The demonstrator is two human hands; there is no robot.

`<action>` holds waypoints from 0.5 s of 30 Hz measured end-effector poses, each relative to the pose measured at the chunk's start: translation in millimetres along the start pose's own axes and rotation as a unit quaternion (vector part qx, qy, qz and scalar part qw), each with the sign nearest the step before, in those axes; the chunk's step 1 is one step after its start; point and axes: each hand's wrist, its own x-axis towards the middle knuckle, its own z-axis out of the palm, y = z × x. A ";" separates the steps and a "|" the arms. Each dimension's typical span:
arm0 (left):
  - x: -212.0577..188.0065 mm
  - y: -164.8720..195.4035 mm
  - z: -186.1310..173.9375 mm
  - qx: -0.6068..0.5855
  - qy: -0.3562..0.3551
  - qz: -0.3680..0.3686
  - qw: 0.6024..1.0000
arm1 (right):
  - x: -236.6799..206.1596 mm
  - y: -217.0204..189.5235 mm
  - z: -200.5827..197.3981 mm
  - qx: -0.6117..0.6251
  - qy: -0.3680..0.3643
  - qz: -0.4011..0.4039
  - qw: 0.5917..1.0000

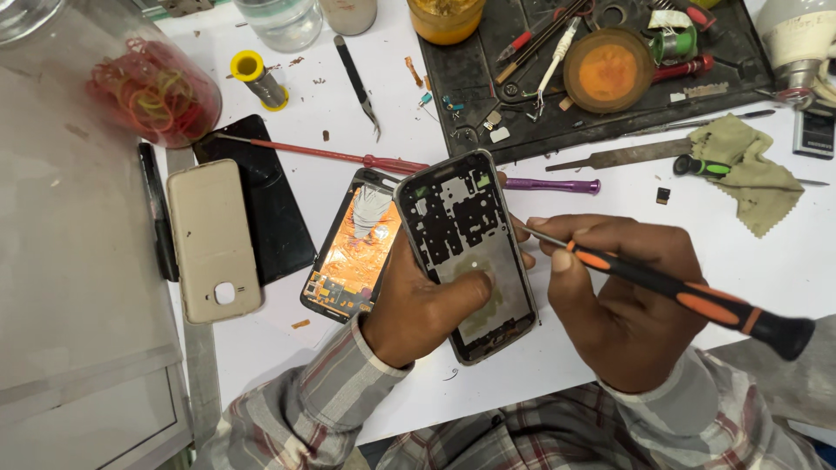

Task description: The person uses a small purple screwdriver to unscrew components inside the back of a smartphone, then uses a larger screwdriver to pry along the edge of the phone and separates the screen assembly from the frame. They continue unscrewing and prying at the internal frame while holding the phone parts on the workbench.

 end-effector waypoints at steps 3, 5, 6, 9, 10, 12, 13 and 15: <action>-0.7 -0.2 1.2 0.032 0.009 0.015 0.999 | -1.3 -1.1 -0.4 -0.024 -0.014 -0.005 1.000; -2.5 0.7 1.4 0.041 0.010 0.034 0.999 | -1.4 -1.0 0.0 -0.037 -0.021 -0.007 0.999; -3.5 1.1 1.7 0.045 0.010 0.043 0.998 | -1.4 -1.0 0.2 -0.044 -0.022 -0.008 0.999; -5.2 1.4 2.0 0.023 0.010 0.009 1.000 | -0.8 -0.8 2.2 -0.067 -0.017 -0.013 0.998; -5.6 0.9 2.3 0.018 0.011 0.013 1.000 | -0.5 -1.2 2.4 -0.074 -0.015 -0.016 0.997; -6.1 -0.5 2.8 0.009 0.012 0.020 1.000 | 1.0 -2.1 3.8 -0.077 -0.014 -0.021 0.997; -6.1 -1.4 2.7 0.027 0.017 0.030 0.999 | 1.8 -3.0 4.8 -0.073 -0.015 -0.022 0.997; -5.6 -3.1 2.7 0.062 0.026 0.050 0.997 | 3.6 -4.9 7.1 -0.085 -0.021 -0.030 0.996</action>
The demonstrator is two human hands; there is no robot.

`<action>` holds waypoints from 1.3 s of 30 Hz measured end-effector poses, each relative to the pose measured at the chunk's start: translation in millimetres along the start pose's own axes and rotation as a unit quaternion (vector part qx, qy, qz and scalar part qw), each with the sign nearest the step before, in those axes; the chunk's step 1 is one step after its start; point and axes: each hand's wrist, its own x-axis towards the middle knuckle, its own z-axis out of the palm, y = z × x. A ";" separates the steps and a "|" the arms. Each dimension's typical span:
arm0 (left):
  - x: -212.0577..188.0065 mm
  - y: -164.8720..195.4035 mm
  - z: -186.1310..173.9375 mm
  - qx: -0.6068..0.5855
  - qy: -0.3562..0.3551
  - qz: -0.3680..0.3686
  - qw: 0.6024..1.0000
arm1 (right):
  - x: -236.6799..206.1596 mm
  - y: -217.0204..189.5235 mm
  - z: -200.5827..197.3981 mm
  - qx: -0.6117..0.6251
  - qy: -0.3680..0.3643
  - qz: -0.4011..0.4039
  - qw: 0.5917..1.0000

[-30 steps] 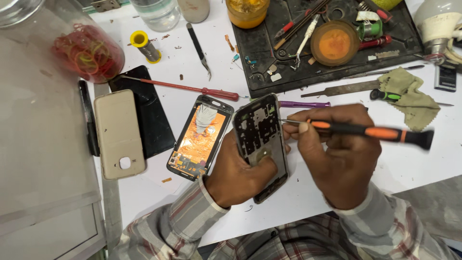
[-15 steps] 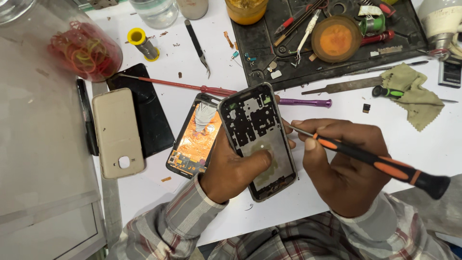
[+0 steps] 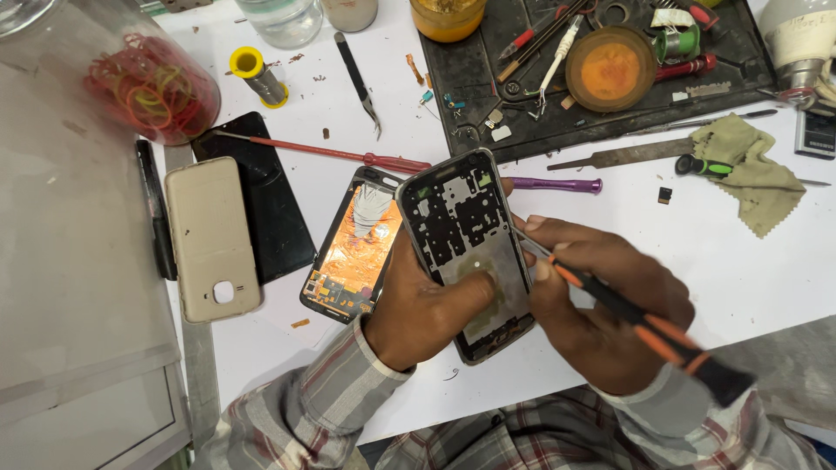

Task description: The person uses a small purple screwdriver to unscrew components inside the back of a smartphone, then uses a larger screwdriver to pry along the edge of the phone and separates the screen assembly from the frame. They continue unscrewing and prying at the internal frame while holding the phone parts on the workbench.

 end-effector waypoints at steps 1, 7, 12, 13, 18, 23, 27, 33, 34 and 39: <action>0.0 -0.9 0.7 0.026 0.005 0.005 1.000 | 0.9 -1.0 0.7 -0.016 -0.006 -0.007 1.000; -2.5 -2.1 5.5 0.122 0.016 0.009 0.992 | 6.2 5.2 -4.9 -0.130 -0.054 -0.098 0.985; -0.6 3.1 1.1 0.135 -0.017 0.020 0.990 | -2.3 14.0 -0.8 0.050 -0.002 0.035 0.998; 0.4 3.8 1.3 0.090 -0.019 -0.006 0.996 | -1.9 16.4 -4.8 0.082 0.003 0.058 0.995; 6.4 9.3 -1.2 -0.041 -0.052 -0.091 0.994 | 5.1 28.0 -22.1 0.175 -0.010 0.200 0.964; 8.7 14.8 -5.8 -0.052 -0.058 -0.103 0.992 | 13.4 38.4 -22.6 0.354 -0.008 0.285 0.891; 10.0 14.0 -4.7 -0.059 -0.061 -0.103 0.991 | 15.6 40.8 -24.0 0.385 -0.008 0.324 0.864; 11.0 13.7 -5.2 -0.082 -0.054 -0.112 0.989 | 14.8 41.6 -25.2 0.388 -0.010 0.333 0.859; 11.1 14.4 -5.6 -0.084 -0.056 -0.114 0.988 | 14.3 41.6 -25.0 0.392 -0.010 0.332 0.858; 11.5 17.1 -4.2 -0.116 -0.049 -0.148 0.981 | 15.4 43.2 -26.2 0.446 -0.015 0.341 0.827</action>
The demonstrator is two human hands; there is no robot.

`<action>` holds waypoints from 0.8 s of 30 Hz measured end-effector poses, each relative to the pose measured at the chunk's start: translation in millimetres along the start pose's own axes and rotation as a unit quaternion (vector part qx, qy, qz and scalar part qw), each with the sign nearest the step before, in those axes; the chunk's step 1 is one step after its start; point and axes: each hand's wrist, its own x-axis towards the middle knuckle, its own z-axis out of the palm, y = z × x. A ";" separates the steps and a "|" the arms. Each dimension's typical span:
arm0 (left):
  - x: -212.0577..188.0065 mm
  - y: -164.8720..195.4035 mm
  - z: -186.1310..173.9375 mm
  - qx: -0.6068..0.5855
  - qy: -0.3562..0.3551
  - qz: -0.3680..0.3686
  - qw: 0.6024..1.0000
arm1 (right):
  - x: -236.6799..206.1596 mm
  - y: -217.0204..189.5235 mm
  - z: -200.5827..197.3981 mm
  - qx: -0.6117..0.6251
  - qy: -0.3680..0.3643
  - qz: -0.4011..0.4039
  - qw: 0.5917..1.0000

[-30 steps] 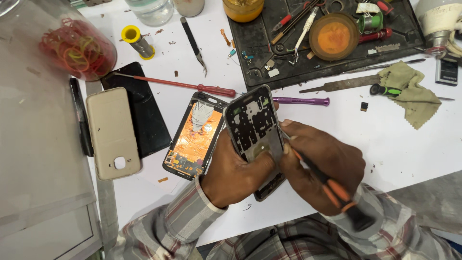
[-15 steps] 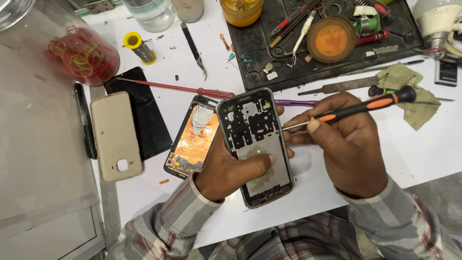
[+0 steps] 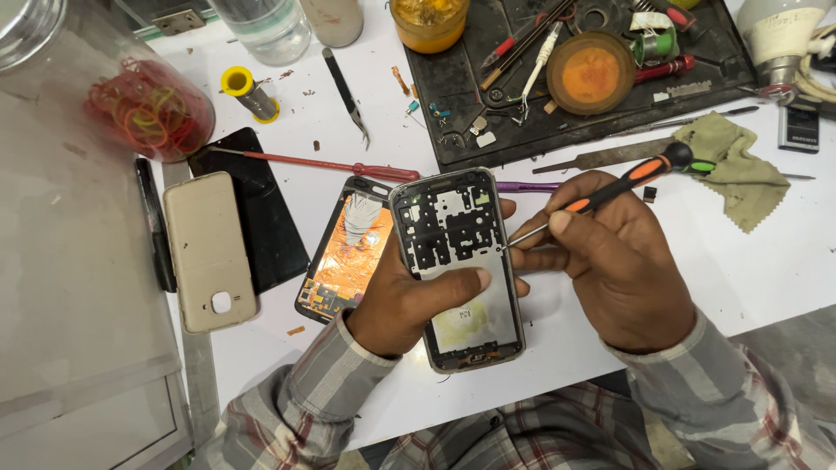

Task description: The person uses a small purple screwdriver to unscrew components inside the back of a smartphone, then uses a larger screwdriver to pry along the edge of the phone and separates the screen assembly from the frame. They continue unscrewing and prying at the internal frame while holding the phone parts on the workbench.

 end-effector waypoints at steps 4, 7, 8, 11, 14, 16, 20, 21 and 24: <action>1.7 0.4 1.6 -0.009 0.007 0.015 1.000 | -4.5 4.5 7.7 -0.114 0.038 -0.089 0.989; 1.1 0.9 1.0 -0.001 0.010 0.021 1.000 | -14.8 7.5 16.0 -0.196 0.040 -0.164 0.966; 0.8 1.0 0.7 0.001 0.012 0.019 1.000 | -16.9 7.3 17.6 -0.218 0.037 -0.186 0.957; 0.6 0.1 0.3 0.004 0.015 0.022 1.000 | -18.0 3.0 17.9 -0.217 0.057 -0.151 0.963; 1.2 -1.0 -0.8 -0.002 0.014 0.028 1.000 | -25.4 0.8 20.1 -0.324 0.078 -0.177 0.926; 1.0 -1.9 -1.8 0.000 0.011 0.039 0.999 | -30.5 4.8 24.4 -0.307 0.040 -0.226 0.924; 1.1 -4.8 -3.5 0.006 0.012 0.061 0.998 | -37.1 9.7 27.9 -0.359 0.014 -0.267 0.894; 0.8 -5.3 -3.9 0.005 0.016 0.063 0.998 | -36.8 10.4 27.7 -0.369 0.009 -0.275 0.888; 1.3 -7.1 -4.9 0.015 0.013 0.075 0.997 | -35.5 11.2 26.8 -0.394 -0.001 -0.294 0.871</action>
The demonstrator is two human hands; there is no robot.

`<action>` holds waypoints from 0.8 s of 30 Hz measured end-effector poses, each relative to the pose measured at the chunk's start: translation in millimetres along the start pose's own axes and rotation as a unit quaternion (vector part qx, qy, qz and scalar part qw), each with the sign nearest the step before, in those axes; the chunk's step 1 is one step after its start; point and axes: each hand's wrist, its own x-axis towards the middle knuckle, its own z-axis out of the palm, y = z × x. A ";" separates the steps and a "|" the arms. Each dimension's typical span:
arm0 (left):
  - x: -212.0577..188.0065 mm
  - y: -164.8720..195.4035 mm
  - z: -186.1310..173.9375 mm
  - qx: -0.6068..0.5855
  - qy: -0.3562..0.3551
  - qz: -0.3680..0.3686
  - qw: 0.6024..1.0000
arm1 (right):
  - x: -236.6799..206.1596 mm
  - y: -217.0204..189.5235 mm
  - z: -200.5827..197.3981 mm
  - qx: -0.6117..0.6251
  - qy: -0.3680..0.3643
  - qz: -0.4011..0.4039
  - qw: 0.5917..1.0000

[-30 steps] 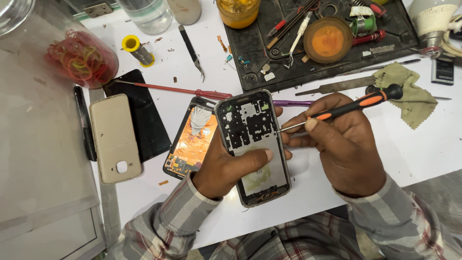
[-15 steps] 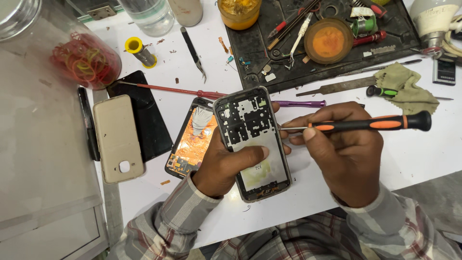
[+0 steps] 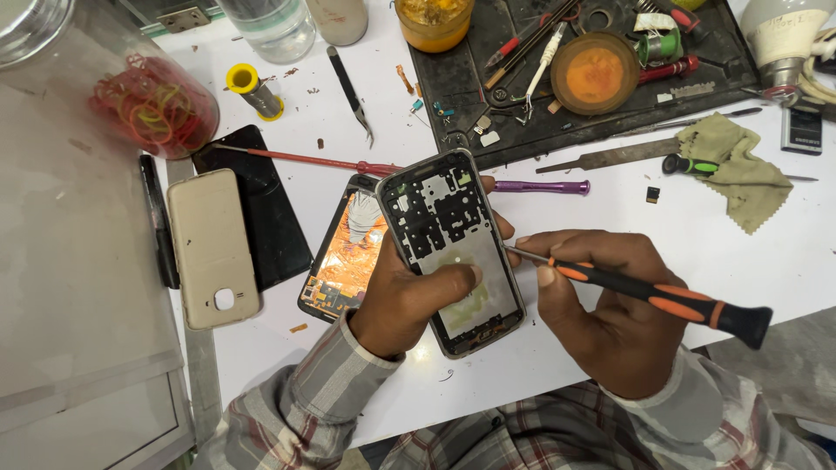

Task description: The person uses a small purple screwdriver to unscrew components inside the back of a smartphone, then uses a larger screwdriver to pry along the edge of the phone and separates the screen assembly from the frame. They continue unscrewing and prying at the internal frame while holding the phone parts on the workbench.

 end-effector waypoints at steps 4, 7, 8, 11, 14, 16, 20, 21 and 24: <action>-1.0 -2.4 -0.6 -0.012 0.003 -0.002 1.000 | 0.8 -0.7 -0.8 -0.026 -0.010 -0.009 1.000; -1.9 -4.7 -1.8 -0.005 0.009 -0.001 1.000 | 2.1 -3.0 0.5 -0.031 -0.015 -0.011 0.999; -2.0 -5.3 -2.9 0.005 0.008 0.004 1.000 | 2.8 -4.0 1.3 -0.029 -0.016 -0.011 0.999; -1.6 -8.9 -4.6 0.049 0.012 0.026 0.998 | 4.4 -7.9 0.5 -0.080 -0.026 -0.020 0.996; -3.4 -13.6 -4.5 0.101 0.022 0.034 0.994 | 4.4 -8.7 3.1 -0.161 -0.029 -0.027 0.986; -4.1 -15.4 -5.4 0.132 0.025 0.036 0.990 | 6.6 -4.1 4.2 -0.153 -0.031 -0.074 0.985; -2.2 -15.8 -6.0 0.113 0.019 0.039 0.993 | 3.5 2.9 6.6 -0.133 -0.029 -0.072 0.988; -1.3 -15.1 -5.5 0.092 0.016 0.037 0.995 | 2.6 5.0 8.1 -0.074 -0.018 -0.041 0.996; 0.0 -10.7 -3.1 0.102 0.008 0.023 0.995 | 0.7 9.7 1.3 0.076 0.002 0.080 0.994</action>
